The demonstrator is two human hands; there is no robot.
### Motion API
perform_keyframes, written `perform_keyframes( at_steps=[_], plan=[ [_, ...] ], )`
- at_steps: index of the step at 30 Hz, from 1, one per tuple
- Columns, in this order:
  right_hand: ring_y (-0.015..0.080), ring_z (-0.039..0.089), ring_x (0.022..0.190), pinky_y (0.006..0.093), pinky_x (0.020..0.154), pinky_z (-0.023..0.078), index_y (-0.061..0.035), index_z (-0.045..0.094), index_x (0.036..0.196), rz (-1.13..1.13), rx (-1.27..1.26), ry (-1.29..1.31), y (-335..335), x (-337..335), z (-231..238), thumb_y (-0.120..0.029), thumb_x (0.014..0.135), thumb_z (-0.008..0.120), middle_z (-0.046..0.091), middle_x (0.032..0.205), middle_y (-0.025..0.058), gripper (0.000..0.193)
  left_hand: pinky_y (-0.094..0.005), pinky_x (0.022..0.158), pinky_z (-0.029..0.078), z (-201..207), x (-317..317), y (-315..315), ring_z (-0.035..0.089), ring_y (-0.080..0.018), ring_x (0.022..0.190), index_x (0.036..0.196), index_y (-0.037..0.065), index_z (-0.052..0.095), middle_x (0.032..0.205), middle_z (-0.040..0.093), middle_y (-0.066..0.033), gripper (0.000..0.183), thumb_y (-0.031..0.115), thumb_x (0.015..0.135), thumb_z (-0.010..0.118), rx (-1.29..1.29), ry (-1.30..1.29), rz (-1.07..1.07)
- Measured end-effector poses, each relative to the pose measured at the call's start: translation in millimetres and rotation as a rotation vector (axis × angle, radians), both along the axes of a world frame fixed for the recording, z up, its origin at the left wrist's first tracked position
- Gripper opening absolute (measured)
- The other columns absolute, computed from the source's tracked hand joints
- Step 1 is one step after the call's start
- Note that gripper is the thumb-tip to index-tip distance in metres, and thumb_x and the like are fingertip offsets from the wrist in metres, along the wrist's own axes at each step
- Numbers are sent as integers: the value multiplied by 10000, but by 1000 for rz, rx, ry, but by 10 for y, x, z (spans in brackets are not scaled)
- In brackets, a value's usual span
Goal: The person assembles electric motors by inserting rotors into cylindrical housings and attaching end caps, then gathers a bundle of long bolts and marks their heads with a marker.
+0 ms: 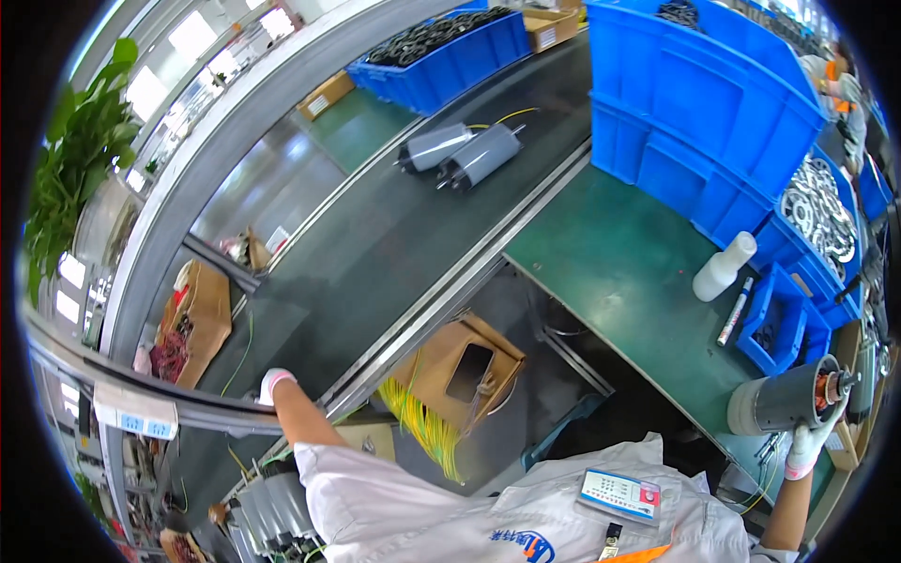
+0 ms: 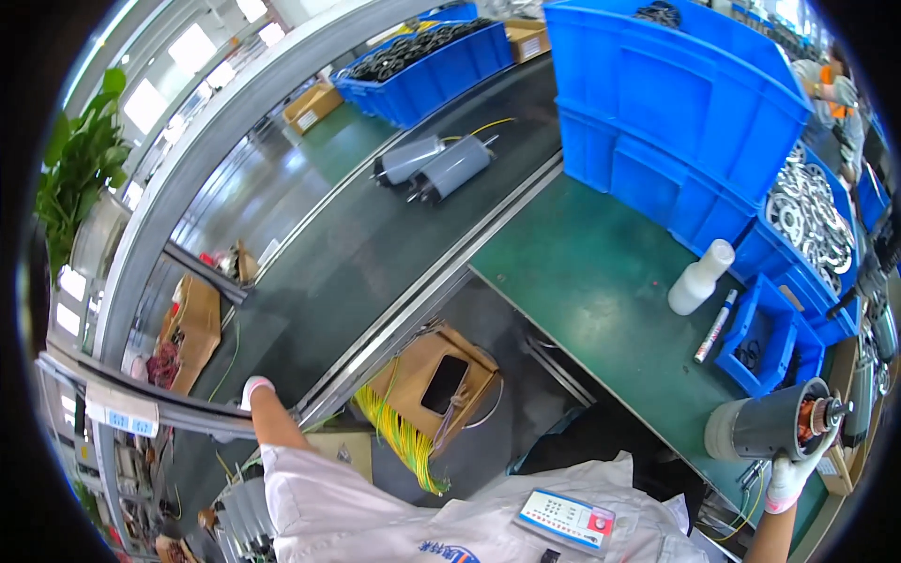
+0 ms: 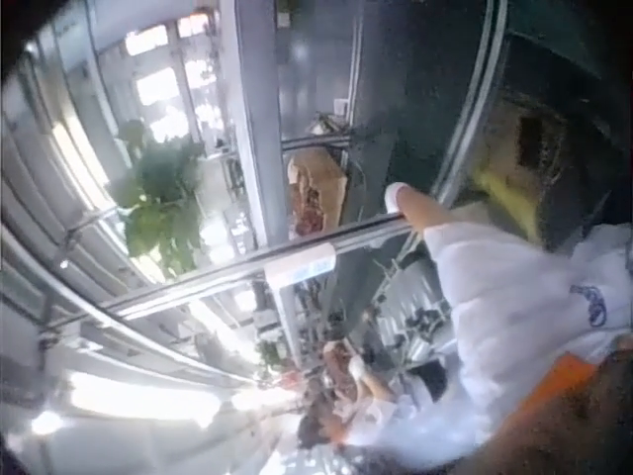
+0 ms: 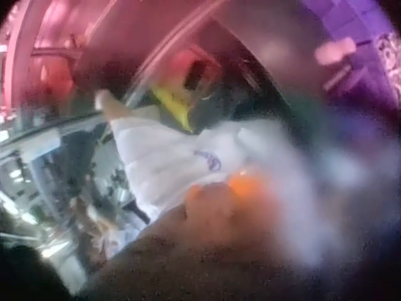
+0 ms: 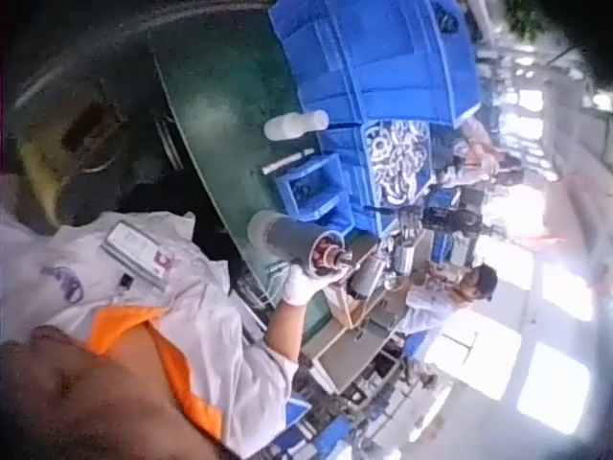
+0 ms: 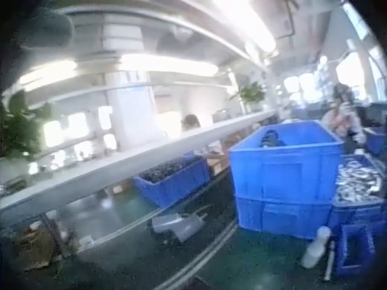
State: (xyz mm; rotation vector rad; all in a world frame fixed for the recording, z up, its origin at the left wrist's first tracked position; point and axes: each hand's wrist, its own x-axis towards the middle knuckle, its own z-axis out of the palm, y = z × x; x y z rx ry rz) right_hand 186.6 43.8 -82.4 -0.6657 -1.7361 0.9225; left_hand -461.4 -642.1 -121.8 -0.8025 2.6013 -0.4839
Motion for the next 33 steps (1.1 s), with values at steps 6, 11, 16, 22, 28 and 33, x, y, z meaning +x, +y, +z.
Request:
perform_keyframes(
  at_steps=[6,11,16,22,28,33],
  plan=[
    [258,299,1322,386,1092,232,-73,132,1451,-86,42,-8,-228,-12,123,21,627,491,262,1450,107,904,-380,973,396,-73,-42,587,524,-212,1175,1127,128,645,1268,560,-40,290,201,898,482,64,24,162],
    [250,376,1249,376,1060,288,-59,187,1423,-212,-121,-80,-325,-310,327,-44,567,648,342,1355,121,972,-425,911,427,283,249,1552,546,-322,1085,1141,54,564,1156,572,-180,363,235,828,532,-75,683,-430],
    [265,446,1190,396,1040,337,-68,129,1421,-43,-137,0,-368,-489,435,-11,549,662,392,1310,135,1024,-396,1048,308,-104,-106,3507,431,-355,1206,1271,-65,428,1271,467,-253,587,238,806,620,942,956,-1141],
    [288,438,1197,425,1029,347,-122,192,1374,-82,-233,203,-413,-383,224,-14,496,688,388,1317,131,1014,-423,1068,287,111,-423,5092,364,-369,1271,1371,-28,321,1371,371,-250,812,440,780,625,792,908,-1050],
    [300,468,1190,419,1010,386,-153,280,1373,144,-6,190,-383,-514,332,-240,755,742,411,1348,130,777,-434,827,428,636,16,5197,569,-317,903,921,46,629,933,600,-135,494,453,646,676,336,942,-1209],
    [275,482,1173,426,985,418,-146,291,1374,124,-152,317,-295,-357,171,-186,861,620,421,1342,116,611,-437,788,421,774,144,5287,559,-286,891,980,82,624,920,584,-105,481,423,647,688,411,671,-1466]
  ],
)
